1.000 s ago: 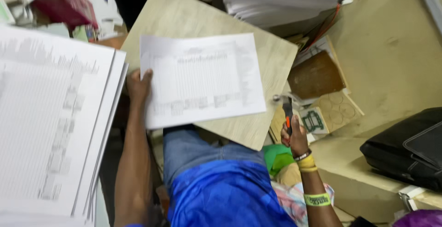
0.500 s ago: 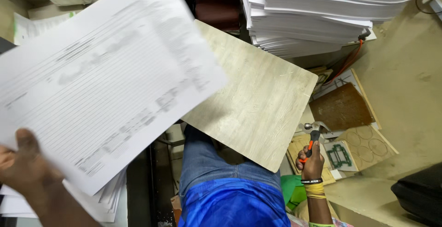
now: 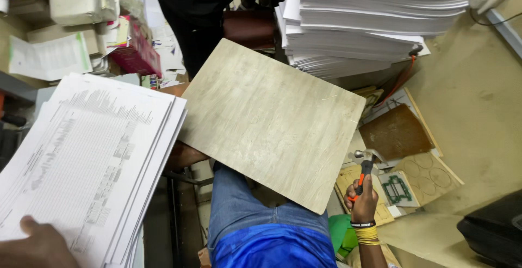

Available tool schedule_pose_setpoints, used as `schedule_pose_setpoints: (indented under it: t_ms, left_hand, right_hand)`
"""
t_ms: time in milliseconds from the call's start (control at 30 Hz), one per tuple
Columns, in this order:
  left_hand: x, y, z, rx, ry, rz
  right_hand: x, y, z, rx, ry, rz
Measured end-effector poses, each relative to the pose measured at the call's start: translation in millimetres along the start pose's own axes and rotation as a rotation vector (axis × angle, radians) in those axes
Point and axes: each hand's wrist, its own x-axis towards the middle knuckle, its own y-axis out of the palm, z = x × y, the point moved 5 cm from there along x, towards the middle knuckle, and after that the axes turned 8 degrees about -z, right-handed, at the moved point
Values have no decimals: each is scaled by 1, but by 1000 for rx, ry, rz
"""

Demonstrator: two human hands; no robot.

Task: The person repeatedly takes a sheet of paper from a stack, places it on a small table on their lap, and taps it with a hammer. After tapping, the person removes the sheet and repeats the process with the next sheet.

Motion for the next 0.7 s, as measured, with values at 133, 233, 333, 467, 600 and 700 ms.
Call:
schedule_pose_setpoints:
  t_ms: [133,233,333,467,600,700]
  left_hand:
    - [-85,4,-195,-684,676,-92]
    - [-161,-9,-369,-1055,872,190]
    - [-212,-30,-541,-1160,1138,232]
    - [-244,-7,-747,-882,1618,-202]
    - [-246,46,-846,-959,1647,30]
    - [-257,86,-881,-571,1732,383]
  right_hand:
    - [-15,8,-1,-19,-44,10]
    - [-25,18,1,-18,-29,3]
    - [-32,24,2,-6,-28,19]
    - [-36,21,3,-26,-63,26]
    - [-29,0,-3,-60,-48,-38]
    - [-25,-24,-17,-99,80,-124]
